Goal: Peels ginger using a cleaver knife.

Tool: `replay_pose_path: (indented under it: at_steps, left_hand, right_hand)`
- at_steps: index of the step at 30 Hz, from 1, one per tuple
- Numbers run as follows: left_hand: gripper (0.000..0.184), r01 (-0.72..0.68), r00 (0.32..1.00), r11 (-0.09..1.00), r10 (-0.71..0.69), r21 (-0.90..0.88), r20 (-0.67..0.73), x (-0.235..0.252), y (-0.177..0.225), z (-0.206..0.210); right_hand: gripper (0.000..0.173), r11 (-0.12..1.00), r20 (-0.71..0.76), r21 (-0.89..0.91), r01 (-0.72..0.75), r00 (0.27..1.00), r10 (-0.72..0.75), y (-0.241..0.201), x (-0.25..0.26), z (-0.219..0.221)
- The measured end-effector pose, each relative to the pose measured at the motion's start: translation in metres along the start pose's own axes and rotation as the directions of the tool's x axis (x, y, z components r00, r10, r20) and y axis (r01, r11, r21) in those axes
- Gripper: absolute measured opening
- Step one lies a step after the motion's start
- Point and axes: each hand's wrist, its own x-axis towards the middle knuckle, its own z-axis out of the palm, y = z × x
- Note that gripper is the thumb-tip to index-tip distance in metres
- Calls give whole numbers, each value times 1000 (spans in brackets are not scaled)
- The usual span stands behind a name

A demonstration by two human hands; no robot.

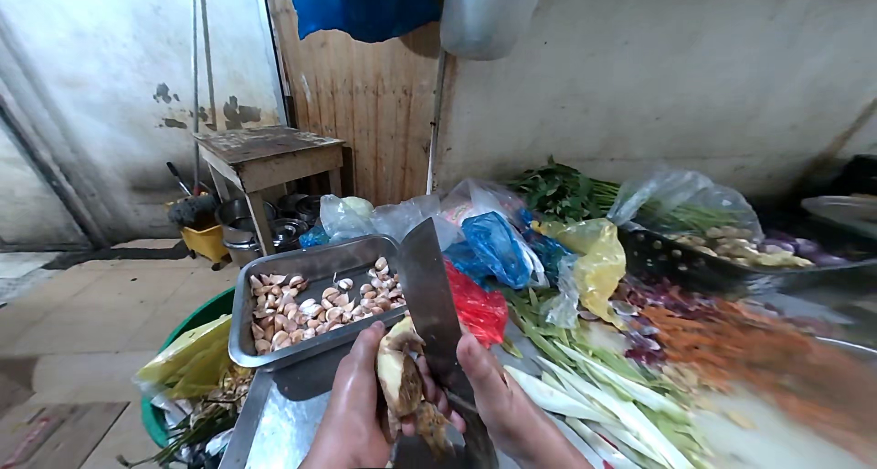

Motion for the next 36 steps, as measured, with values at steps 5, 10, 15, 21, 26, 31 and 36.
replay_pose_path:
  at_steps: [5,10,15,21,26,31,36]
  left_hand:
    - [62,21,1000,998,-21,51,-6,-1,3,-1]
    - [61,8,1000,996,-6,90,-30,-3,3,2]
    - [56,-3,1000,986,0,165,15,-6,1,1]
    - [54,50,999,944,-50,327,-9,-5,12,-3]
    - [54,18,1000,945,-17,326,-6,-6,11,-3]
    - [47,27,1000,893,-26,449,-8,-9,16,-4]
    - [55,-17,1000,904,22,428,-7,-8,14,-7]
  right_hand:
    - [105,998,37,22,-63,997,62,-4,-1,-3]
    - [107,993,31,34,-112,993,110,-5,-1,-5]
    - [109,989,21,13,-146,989,145,-5,-2,-5]
    - [99,970,83,81,-229,971,223,-5,0,-9]
    - [104,976,50,76,-202,979,199,-3,0,-7]
    - [100,983,92,23,-181,980,179,-4,-2,-8]
    - [103,982,92,-26,-189,977,191,-4,-1,-5]
